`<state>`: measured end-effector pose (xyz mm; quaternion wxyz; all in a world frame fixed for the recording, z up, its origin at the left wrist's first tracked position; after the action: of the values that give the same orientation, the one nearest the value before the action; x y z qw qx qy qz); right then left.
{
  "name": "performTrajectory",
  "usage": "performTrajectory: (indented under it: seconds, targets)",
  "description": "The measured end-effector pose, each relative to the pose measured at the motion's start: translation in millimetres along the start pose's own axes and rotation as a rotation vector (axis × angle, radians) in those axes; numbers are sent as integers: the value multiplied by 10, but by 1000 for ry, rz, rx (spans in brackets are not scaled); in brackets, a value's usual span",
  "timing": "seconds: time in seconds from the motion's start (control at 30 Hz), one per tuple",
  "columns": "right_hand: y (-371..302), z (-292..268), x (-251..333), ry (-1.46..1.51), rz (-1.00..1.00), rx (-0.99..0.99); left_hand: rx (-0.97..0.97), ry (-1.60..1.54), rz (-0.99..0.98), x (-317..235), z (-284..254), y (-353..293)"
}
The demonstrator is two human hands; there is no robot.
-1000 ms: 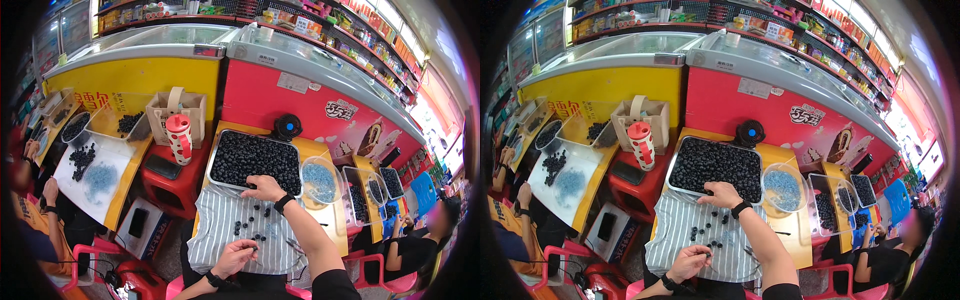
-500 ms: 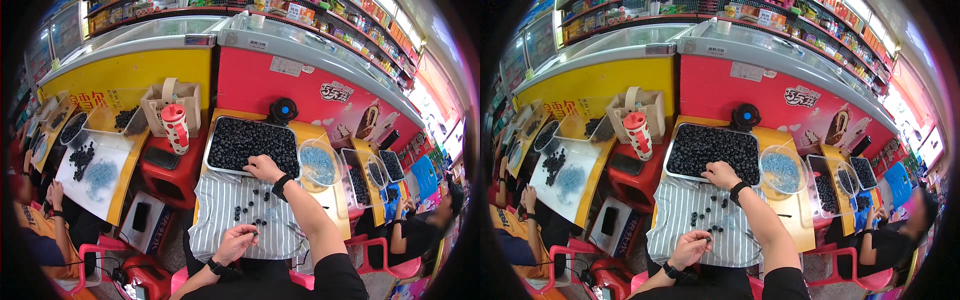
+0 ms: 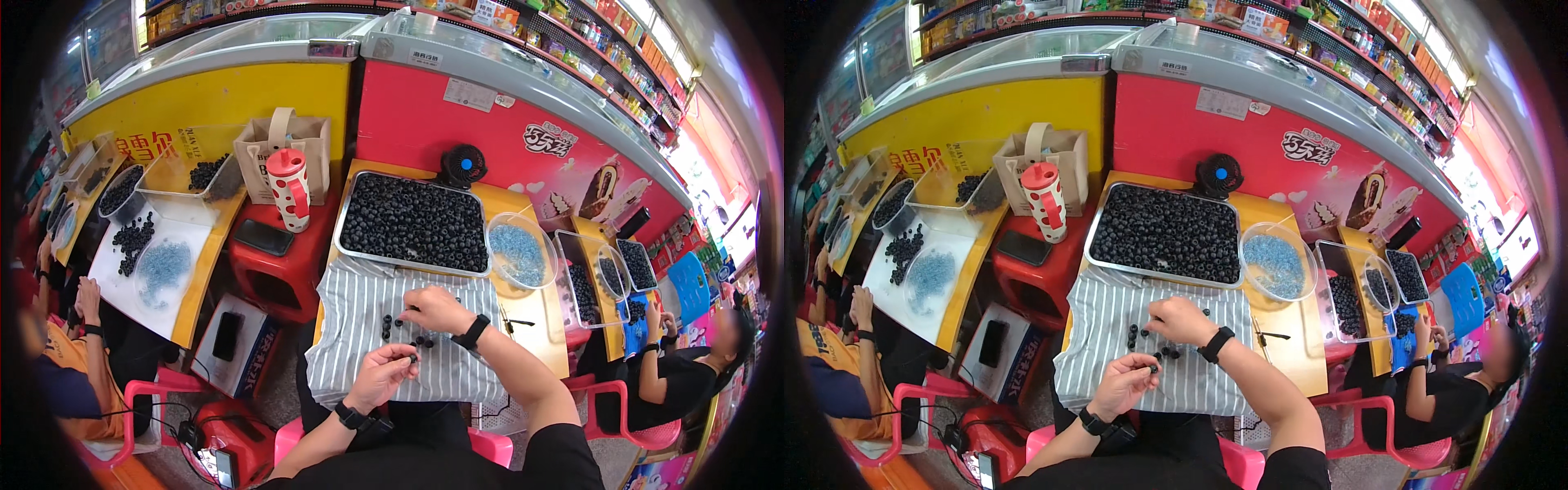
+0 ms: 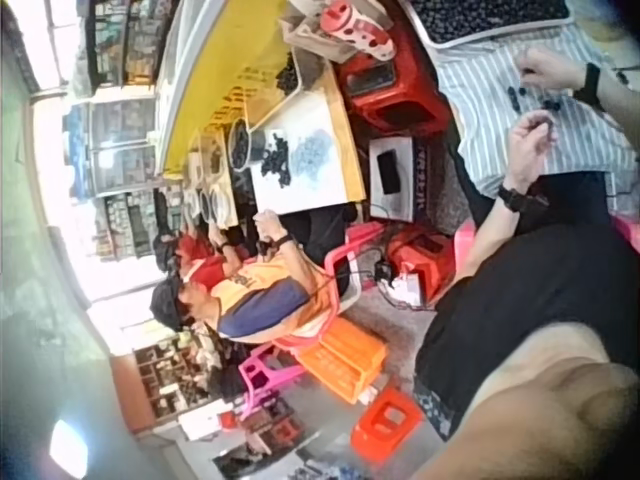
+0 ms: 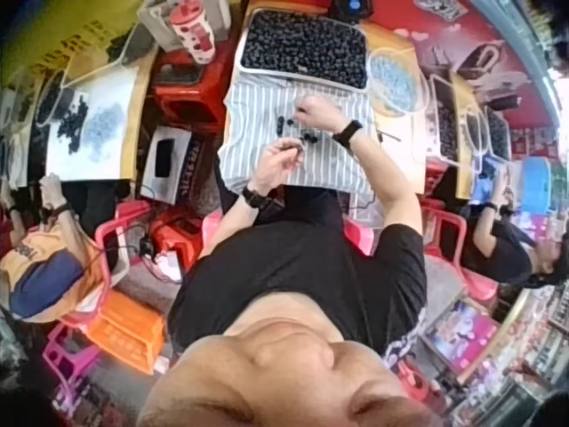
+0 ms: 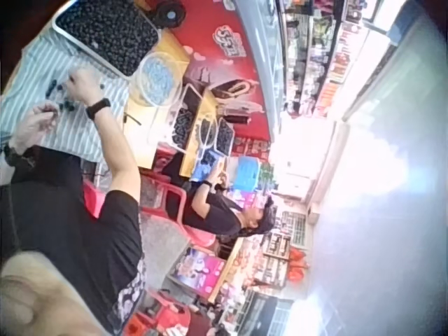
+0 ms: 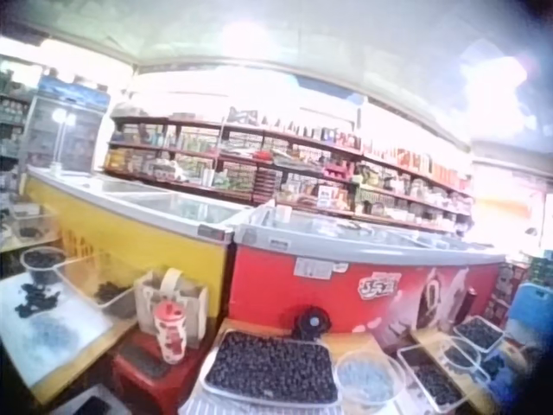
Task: Sorting small black plastic or rubber components on a tray.
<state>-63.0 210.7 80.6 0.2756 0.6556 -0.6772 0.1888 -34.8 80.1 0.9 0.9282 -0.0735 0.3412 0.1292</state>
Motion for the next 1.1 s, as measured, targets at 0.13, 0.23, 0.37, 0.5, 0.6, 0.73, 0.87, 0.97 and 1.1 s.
performTrajectory:
  seconds: [0.13, 0.23, 0.37, 0.5, 0.6, 0.73, 0.87, 0.97, 1.1]
  targets:
    - [-40, -61, 88, 135, -74, -63, 8, -24, -6, 23, -5, -30]
    - [-110, -293, 91, 133, -117, -166, -7, 16, -20, 1, -12, -14]
    - [-327, -403, -6, 49, 14, -211, 0, -23, -23, 32, -31, -6]
    - [-579, -240, 313, -283, -22, -112, 20, -68, 6, 13, -20, -3]
    - [-761, -185, 468, -282, 1, -146, 25, -93, 28, 2, -28, -16]
    - [-1042, -360, 253, -154, 111, -416, 6, -104, 40, -7, -26, -14]
    - [-1090, -257, 197, -127, 165, -413, -23, -82, 20, -1, -52, -17]
    - [-944, -169, 229, -249, 168, -365, -44, -70, 31, -11, -52, -13]
    - [-771, -104, 236, -255, 209, -370, -57, -68, 49, -48, -45, -16]
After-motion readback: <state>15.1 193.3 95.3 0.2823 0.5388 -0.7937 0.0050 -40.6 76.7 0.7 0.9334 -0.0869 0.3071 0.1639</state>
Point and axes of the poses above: each hand's wrist, its own y-axis towards the middle knuckle, its own z-axis out of the palm, x = y × z, the point moved 9 cm from there along y, towards the middle knuckle, and after that the axes turned 11 degrees about y, right-handed, at the moved point
